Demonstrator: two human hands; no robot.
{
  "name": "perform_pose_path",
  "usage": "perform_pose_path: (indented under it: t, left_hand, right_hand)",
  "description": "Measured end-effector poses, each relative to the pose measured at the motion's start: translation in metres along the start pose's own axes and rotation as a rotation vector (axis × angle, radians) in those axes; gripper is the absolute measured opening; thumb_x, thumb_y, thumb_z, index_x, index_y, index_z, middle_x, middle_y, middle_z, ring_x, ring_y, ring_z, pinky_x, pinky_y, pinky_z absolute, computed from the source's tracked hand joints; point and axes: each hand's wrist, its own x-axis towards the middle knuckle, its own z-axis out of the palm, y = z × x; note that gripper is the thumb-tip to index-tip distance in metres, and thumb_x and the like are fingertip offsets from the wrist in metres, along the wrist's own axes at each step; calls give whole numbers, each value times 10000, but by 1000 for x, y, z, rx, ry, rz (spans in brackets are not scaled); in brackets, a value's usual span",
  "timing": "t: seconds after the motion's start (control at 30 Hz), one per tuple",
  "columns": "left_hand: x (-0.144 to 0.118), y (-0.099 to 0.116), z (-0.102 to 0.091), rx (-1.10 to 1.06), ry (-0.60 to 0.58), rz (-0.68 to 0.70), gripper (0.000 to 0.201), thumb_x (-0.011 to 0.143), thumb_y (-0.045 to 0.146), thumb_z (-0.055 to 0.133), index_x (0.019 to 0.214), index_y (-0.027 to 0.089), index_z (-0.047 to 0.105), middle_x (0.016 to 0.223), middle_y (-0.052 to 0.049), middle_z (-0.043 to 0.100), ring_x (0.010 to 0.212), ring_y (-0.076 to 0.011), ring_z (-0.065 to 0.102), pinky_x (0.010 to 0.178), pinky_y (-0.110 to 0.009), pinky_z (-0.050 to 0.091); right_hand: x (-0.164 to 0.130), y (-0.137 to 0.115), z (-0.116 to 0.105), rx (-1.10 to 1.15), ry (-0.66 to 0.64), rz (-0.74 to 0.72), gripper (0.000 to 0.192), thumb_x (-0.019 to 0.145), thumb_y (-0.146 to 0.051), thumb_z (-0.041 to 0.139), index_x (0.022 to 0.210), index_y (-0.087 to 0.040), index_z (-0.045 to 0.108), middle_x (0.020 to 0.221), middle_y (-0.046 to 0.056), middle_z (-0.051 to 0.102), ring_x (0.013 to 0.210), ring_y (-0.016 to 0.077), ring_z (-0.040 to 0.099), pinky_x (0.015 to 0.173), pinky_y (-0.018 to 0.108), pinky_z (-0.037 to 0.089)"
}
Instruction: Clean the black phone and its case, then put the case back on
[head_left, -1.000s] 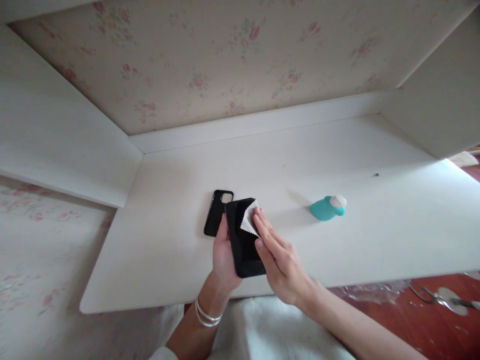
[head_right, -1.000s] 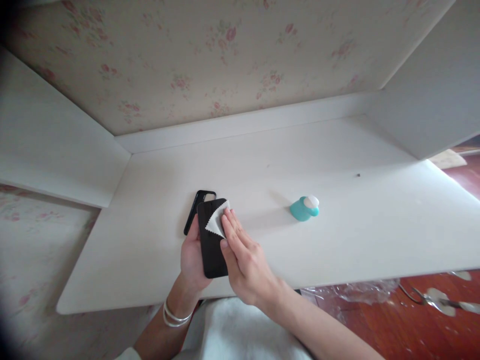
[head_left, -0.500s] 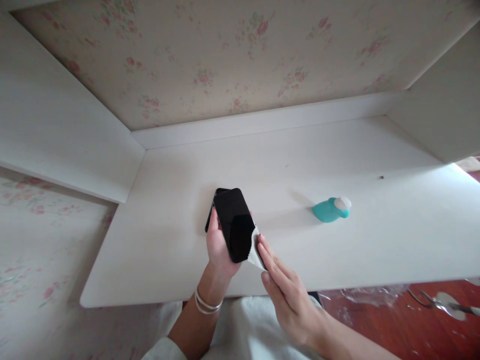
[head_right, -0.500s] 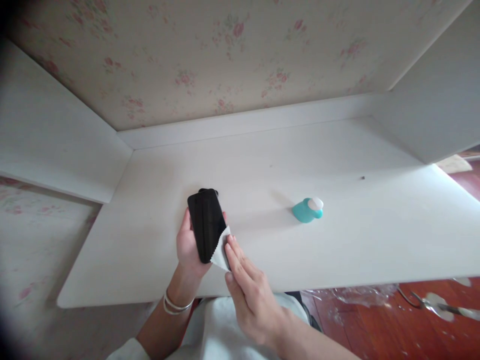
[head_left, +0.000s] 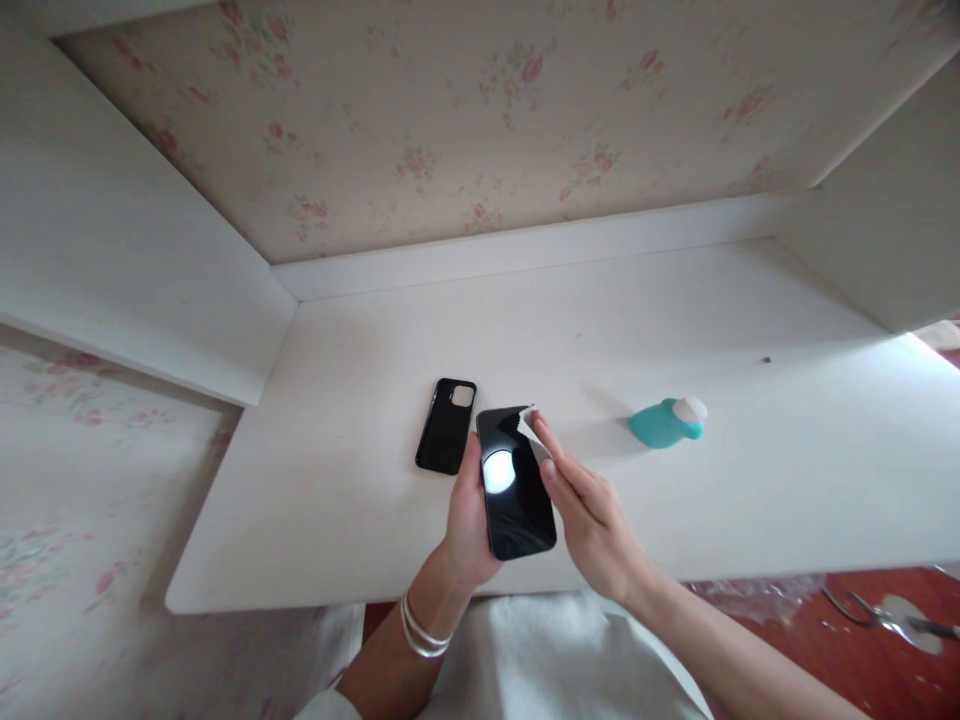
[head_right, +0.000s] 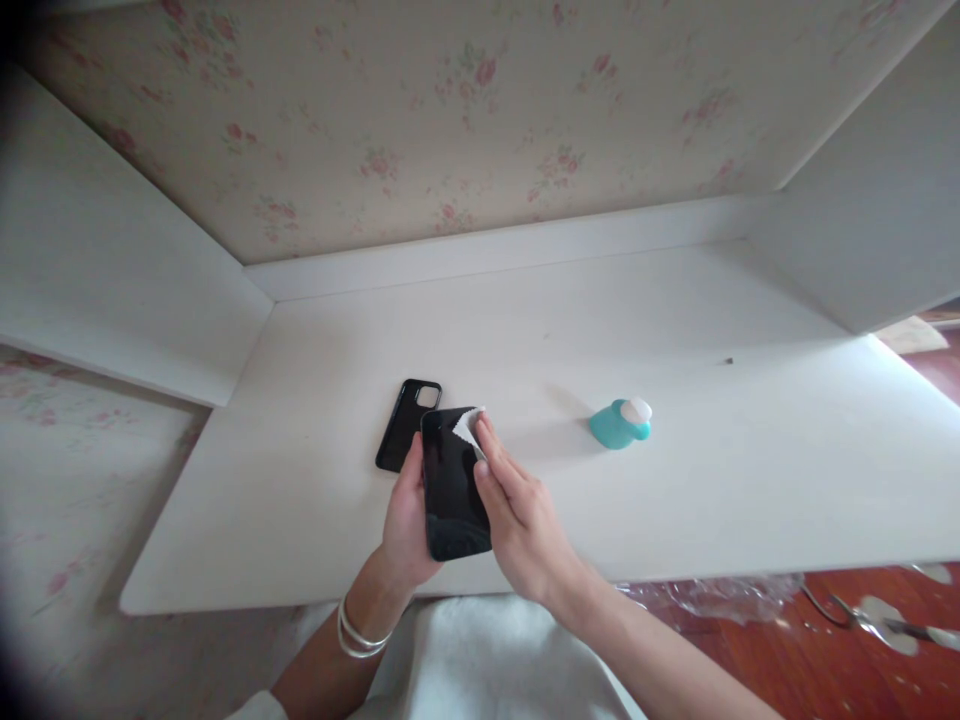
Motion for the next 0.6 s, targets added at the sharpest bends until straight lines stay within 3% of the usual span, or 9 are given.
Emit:
perform_pose_path:
  t: [0.07, 0.13, 0.2, 0.23, 0.4, 0.53, 0.6]
  left_hand:
    - [-1, -1, 0, 19, -3, -15, 580, 957, 585, 408, 1218, 137, 667, 1104, -125, 728, 1095, -281, 653, 994, -416, 473]
    - [-1, -2, -3, 45, -7, -28, 564, 953, 586, 423, 1250, 164, 648, 1126, -116, 724, 1082, -276, 659, 978, -431, 483]
    - [0, -3, -6, 80, 12, -61, 587, 937, 612, 438, 1238, 156, 651, 1097, -126, 730, 1042, -277, 674, 945, -438, 501]
    - [0, -3, -8, 97, 32, -78, 605, 925, 630, 446, 1216, 145, 660, 1065, -133, 736, 1012, -279, 684, 924, -436, 512]
    - [0, -4, -16, 124, 117, -126, 573, 887, 623, 533, 1117, 121, 686, 933, -126, 742, 888, -268, 707, 838, -399, 541]
    - [2, -5, -12, 46, 122, -162, 493, 914, 550, 541, 1111, 118, 675, 893, -99, 729, 836, -232, 701, 812, -354, 544]
    - [3, -4, -6, -63, 136, -112, 391, 965, 453, 494, 1086, 126, 671, 853, -62, 713, 778, -175, 688, 799, -296, 544]
  right_hand:
    - [9, -5, -4, 28, 10, 98, 471, 1033, -432, 403, 1484, -302, 434, 1513, 21, 460, 1352, 271, 492, 1069, 461, 495]
    - [17, -8, -7, 45, -4, 194, 480, 1019, -483, 405, 1455, -296, 482, 1322, 54, 640, 1093, 267, 680, 811, 404, 634]
    - [25, -11, -11, 18, -41, 218, 468, 1010, -504, 407, 1378, -264, 568, 1057, 60, 729, 821, 235, 722, 608, 353, 627]
    - [29, -13, -13, -20, -60, 198, 449, 1013, -495, 403, 1325, -247, 608, 1002, 60, 730, 775, 225, 713, 596, 347, 616]
    - [40, -17, -16, -317, -119, -98, 364, 1035, -355, 380, 1202, -178, 650, 1253, 105, 669, 1118, 252, 654, 972, 420, 538]
    - [44, -20, -15, -422, -234, -366, 332, 1035, -238, 354, 1164, -129, 640, 1244, 137, 668, 1184, 235, 618, 1012, 402, 526]
    - [45, -19, -14, -477, -302, -487, 308, 1023, -196, 369, 1128, -119, 648, 1192, 136, 689, 1228, 245, 589, 1060, 426, 496]
